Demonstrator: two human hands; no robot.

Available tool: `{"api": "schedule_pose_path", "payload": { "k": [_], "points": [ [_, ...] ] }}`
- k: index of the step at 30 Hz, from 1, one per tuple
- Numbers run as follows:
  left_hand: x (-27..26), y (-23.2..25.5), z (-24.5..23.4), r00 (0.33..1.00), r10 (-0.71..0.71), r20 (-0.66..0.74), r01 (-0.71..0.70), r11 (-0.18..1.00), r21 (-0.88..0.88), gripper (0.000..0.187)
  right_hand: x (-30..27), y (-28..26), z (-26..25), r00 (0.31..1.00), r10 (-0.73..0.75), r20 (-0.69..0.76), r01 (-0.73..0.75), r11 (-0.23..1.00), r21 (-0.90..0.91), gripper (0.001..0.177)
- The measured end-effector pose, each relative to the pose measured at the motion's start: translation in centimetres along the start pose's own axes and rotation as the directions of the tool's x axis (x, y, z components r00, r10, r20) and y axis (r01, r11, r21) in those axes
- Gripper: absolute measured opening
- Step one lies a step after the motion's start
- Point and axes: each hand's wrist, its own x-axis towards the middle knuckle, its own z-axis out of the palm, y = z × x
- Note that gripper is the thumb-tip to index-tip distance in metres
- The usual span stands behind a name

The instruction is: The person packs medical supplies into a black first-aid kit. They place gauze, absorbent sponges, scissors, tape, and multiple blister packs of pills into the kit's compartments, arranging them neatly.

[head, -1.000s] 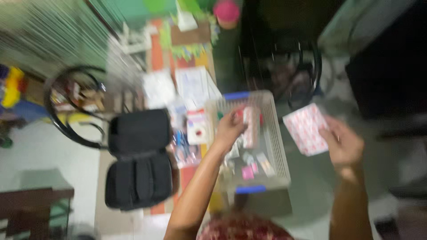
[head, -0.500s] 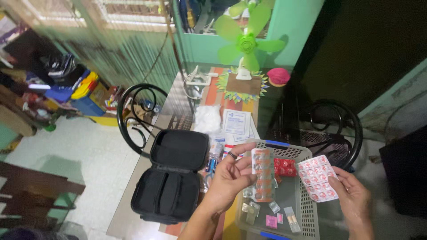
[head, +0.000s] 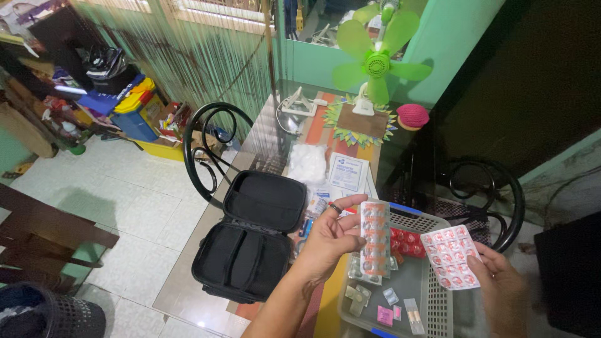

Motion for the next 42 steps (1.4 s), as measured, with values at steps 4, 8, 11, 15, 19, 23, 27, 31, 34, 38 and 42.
{"api": "schedule_pose_path", "payload": {
  "k": [4,8,11,15,19,23,27,31,34,38,42],
  "points": [
    [-0.1,0.3,0.0,1.000,0.011,0.013,-0.011,1.000,0.003,0.077,-0.4,-0.8,0.4,0.996,-0.083,0.027,0.081,0.994,0.078,0.035],
    [-0.1,0.5,-0.2,1.000,0.001,0.012,-0.001,1.000,-0.002,0.075,-0.3,-0.2,0.3,1.000,-0.030,-0.006,0.030,0.999,0.025,0.035],
    [-0.1,0.1,-0.7,1.000,-0.003,0.015,0.004,1.000,-0.009,0.074,-0.1,0.1,0.5,0.996,-0.084,-0.022,0.084,0.996,-0.017,0.036],
    [0.0,-0.6,-1.4,1.000,0.006,-0.004,-0.006,1.000,-0.001,0.073,-0.6,-1.2,0.8,0.992,-0.128,0.009,0.128,0.991,-0.024,0.032],
    [1.8,-0.5,-3.4,0.973,0.168,-0.158,-0.095,0.917,0.388,0.052,0.6,-2.4,-0.1,0.926,-0.370,-0.078,0.289,0.825,-0.485,0.029],
    [3.1,-1.9,-6.0,0.968,0.098,-0.230,-0.006,0.927,0.374,0.070,0.5,1.2,-3.3,0.972,-0.128,-0.197,0.076,0.965,-0.251,0.033],
    [3.6,-3.6,-5.3,0.988,-0.014,-0.153,0.032,0.993,0.110,0.073,-0.3,3.3,-5.0,0.969,-0.246,-0.034,0.246,0.929,0.276,0.030],
    [4.1,-5.5,-4.5,0.981,-0.112,-0.157,0.129,0.986,0.103,0.075,-1.8,2.5,-4.3,0.955,-0.297,-0.024,0.294,0.924,0.244,0.025],
    [4.6,-7.1,-4.9,0.978,-0.140,-0.154,0.161,0.977,0.140,0.076,-2.1,1.1,-3.6,0.994,-0.040,-0.100,0.047,0.996,0.075,0.024],
    [4.2,-7.5,-4.7,0.967,-0.163,-0.195,0.208,0.949,0.238,0.072,-2.0,-1.1,-3.2,0.992,-0.037,0.117,0.024,0.994,0.109,0.030],
    [3.5,-5.7,-3.2,0.982,-0.127,-0.143,0.156,0.963,0.221,0.073,-1.4,-4.0,-4.0,0.874,0.004,0.485,-0.099,0.980,0.170,0.030]
  ]
}}
